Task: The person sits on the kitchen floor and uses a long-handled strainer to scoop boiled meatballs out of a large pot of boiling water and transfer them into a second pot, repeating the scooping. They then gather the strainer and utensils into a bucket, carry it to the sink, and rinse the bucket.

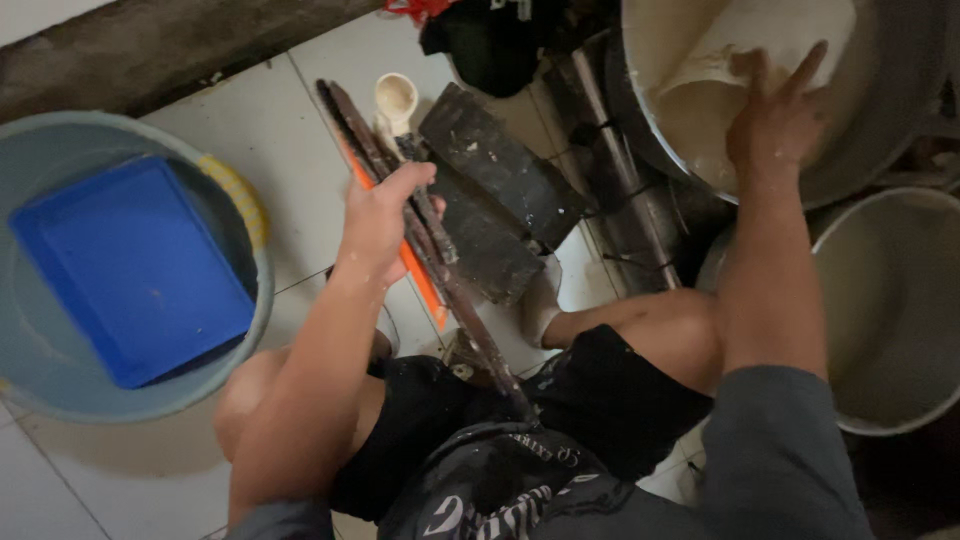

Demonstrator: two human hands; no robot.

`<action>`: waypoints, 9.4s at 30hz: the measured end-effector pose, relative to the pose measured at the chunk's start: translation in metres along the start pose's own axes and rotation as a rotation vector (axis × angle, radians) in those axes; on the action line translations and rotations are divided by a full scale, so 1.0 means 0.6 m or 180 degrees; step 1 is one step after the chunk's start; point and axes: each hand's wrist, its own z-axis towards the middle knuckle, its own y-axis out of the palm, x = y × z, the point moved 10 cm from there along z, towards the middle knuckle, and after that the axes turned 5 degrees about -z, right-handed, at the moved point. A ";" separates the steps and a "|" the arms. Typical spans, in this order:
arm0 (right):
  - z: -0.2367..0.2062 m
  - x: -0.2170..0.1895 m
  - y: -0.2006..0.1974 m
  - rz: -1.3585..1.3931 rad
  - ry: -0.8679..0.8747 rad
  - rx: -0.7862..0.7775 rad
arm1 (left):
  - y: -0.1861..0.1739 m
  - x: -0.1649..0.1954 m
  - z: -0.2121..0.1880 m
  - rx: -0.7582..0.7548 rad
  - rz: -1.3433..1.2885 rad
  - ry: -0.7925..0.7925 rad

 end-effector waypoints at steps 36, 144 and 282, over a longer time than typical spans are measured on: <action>0.028 -0.064 0.078 0.1854 0.0336 -0.0920 | 0.000 0.019 -0.007 0.0042 -0.0128 0.0097; 1.128 -0.164 -1.557 0.8281 0.1448 -0.1327 | 0.010 1.808 0.004 0.1631 0.3834 -0.0608; 2.746 -0.145 -1.509 0.6572 0.3787 -0.0512 | 1.338 2.714 1.676 -0.0861 0.4271 -0.0206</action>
